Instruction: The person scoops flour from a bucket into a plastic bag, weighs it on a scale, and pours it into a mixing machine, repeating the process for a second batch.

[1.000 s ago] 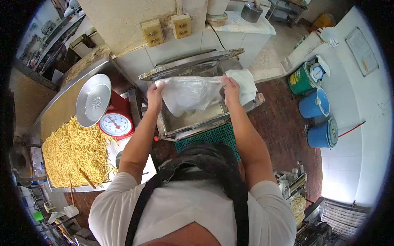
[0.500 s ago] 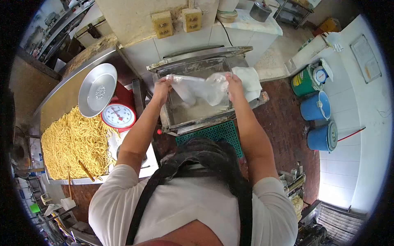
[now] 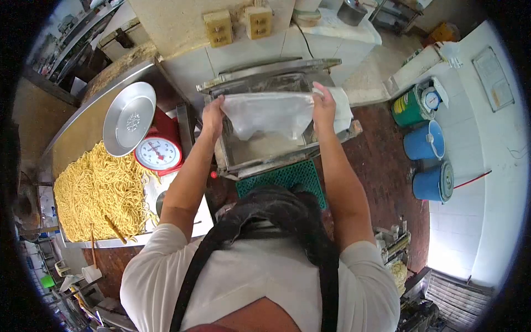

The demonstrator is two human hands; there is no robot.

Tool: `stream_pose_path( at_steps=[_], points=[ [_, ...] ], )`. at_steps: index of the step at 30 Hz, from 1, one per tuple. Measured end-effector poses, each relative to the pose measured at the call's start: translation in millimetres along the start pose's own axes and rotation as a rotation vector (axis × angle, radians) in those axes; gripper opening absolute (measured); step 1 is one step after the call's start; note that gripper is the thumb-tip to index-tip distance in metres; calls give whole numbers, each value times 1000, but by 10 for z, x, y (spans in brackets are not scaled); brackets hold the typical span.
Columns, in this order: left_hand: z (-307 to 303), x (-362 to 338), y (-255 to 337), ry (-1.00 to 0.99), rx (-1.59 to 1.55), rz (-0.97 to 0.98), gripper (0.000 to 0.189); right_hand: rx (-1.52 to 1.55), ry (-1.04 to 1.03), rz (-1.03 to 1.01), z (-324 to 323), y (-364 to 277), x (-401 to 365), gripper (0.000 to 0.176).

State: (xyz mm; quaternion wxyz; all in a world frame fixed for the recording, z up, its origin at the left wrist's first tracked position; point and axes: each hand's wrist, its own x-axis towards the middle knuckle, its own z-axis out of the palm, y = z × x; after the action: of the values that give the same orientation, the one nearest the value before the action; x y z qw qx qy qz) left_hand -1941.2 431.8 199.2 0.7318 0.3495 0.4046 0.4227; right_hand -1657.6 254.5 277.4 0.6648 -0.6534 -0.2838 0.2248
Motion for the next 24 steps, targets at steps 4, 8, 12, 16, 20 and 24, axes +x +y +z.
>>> stream_pose_path(
  at_steps=[4, 8, 12, 16, 20, 24],
  points=[
    [49, 138, 51, 111, 112, 29, 24, -90, -73, 79, -44, 356, 279, 35],
    [128, -25, 171, 129, 6, -7, 27, 100, 4, 225, 35, 1, 94, 35],
    [-2, -34, 138, 43, 73, 131, 25, 59, -24, -35, -61, 48, 44, 28],
    [81, -4, 249, 63, 28, 50, 21, 355, -5, 218, -32, 210, 104, 24],
    [210, -195, 406, 82, -46, 67, 20, 31, -130, 182, 23, 228, 26, 33],
    [-29, -3, 252, 87, 39, 42, 20, 45, -192, 157, 59, 184, 82, 31]
  ],
)
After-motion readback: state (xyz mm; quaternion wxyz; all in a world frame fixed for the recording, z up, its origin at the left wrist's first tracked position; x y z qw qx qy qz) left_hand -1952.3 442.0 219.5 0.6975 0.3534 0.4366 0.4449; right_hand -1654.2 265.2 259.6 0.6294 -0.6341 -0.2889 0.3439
